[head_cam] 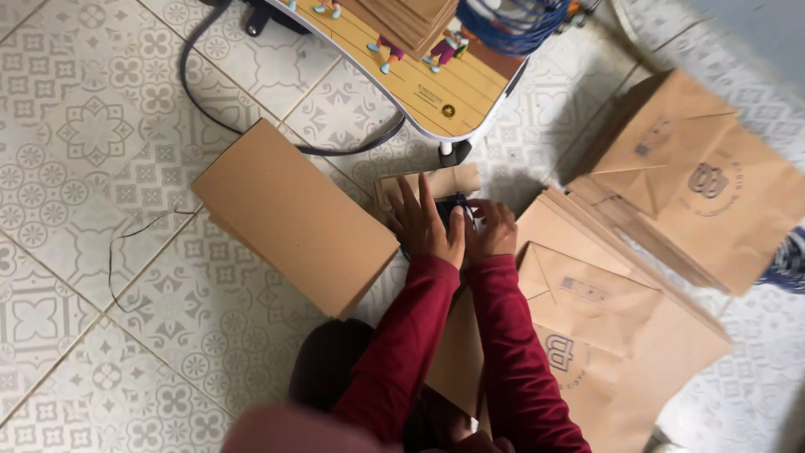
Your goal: The person sits on the floor and assembles paper bags by applying glue to a cardboard strip with a blue string attached, then attaching it to the bag. They repeat this process for multiple bags, pressing the glued areas to secure them.
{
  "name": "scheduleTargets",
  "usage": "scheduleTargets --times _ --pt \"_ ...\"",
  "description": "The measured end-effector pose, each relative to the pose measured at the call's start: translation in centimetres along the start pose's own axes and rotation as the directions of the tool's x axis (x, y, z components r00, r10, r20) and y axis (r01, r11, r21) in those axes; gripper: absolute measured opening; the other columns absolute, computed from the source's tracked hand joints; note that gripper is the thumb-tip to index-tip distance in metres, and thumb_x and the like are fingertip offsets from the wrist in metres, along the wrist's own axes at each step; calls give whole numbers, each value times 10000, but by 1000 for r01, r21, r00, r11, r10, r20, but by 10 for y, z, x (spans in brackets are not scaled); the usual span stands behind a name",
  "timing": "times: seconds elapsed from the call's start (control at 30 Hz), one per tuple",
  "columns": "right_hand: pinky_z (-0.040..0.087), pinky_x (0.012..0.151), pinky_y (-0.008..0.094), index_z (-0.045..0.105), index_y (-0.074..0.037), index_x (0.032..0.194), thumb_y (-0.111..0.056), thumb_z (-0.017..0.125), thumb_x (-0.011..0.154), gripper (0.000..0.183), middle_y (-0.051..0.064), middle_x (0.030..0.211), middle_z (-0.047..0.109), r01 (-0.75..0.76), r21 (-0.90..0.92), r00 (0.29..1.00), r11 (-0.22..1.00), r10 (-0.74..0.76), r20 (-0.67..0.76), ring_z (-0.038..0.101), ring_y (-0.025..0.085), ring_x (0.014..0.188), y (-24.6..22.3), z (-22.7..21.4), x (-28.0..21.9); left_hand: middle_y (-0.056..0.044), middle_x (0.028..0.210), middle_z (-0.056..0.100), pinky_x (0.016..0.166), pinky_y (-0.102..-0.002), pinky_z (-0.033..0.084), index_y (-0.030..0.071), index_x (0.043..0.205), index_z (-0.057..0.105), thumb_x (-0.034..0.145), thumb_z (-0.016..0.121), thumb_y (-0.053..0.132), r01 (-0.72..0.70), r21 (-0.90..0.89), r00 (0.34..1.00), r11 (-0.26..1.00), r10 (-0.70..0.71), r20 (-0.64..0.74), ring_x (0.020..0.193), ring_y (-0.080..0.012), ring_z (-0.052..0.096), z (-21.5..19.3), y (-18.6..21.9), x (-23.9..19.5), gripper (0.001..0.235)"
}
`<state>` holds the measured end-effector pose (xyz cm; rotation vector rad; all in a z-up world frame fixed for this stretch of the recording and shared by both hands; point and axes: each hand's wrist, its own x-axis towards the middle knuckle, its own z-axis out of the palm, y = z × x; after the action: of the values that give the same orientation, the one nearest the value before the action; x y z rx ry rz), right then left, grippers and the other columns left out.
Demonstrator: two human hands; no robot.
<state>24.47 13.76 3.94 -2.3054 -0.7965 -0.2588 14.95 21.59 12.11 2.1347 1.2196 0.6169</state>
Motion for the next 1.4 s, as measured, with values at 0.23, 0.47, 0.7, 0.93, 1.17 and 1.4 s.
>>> scheduleTargets --times 0.23,0.47,0.7,0.93,1.17,1.4 --pt "513 693 333 689 -276 880 -314 867 749 224 -59 754 540 -23 50 995 998 28 -95 570 179 682 -38 -6 8 -308 1654 68 1167 -687 134 143 1622 198 960 523 461 172 -206 984 963 -177 -8 1520 -540 54 4 -12 5 803" --pt "506 743 328 743 -221 877 -251 862 789 152 1 869 551 -42 83 990 996 53 -131 599 199 790 -53 -11 9 -303 1664 16 1179 -687 96 162 1616 230 1036 424 443 170 -369 979 914 -198 -38 1524 -537 15 -5 -6 8 673" --pt "494 616 321 796 -190 884 -245 848 879 77 43 670 603 -249 335 963 909 269 -16 612 167 606 -69 -41 9 -283 1658 111 1140 -712 182 142 1595 289 973 515 429 -12 -172 987 985 -16 -162 1517 -557 76 2 4 -1 721" --pt "475 609 244 778 -111 894 -224 819 925 124 8 644 635 -356 547 904 758 427 -4 539 78 621 -82 -102 2 -265 1653 203 1101 -719 237 143 1583 341 903 564 348 -221 -79 954 972 198 -227 1501 -580 129 -23 21 -11 745" --pt "509 693 248 782 -71 925 -201 847 922 146 34 710 672 -392 616 854 684 520 -34 595 89 723 -64 -194 -71 -211 1435 461 1050 -566 446 119 1466 506 812 711 199 -375 -545 923 750 354 -150 1302 -466 493 -51 16 -61 690" --pt "481 607 212 810 -144 955 -333 874 897 208 -14 640 636 -580 424 734 696 672 -100 586 77 626 17 -268 -224 -75 1189 553 962 -426 536 220 1344 620 753 778 121 -370 -612 843 699 529 93 1123 -309 625 -22 10 -188 619"
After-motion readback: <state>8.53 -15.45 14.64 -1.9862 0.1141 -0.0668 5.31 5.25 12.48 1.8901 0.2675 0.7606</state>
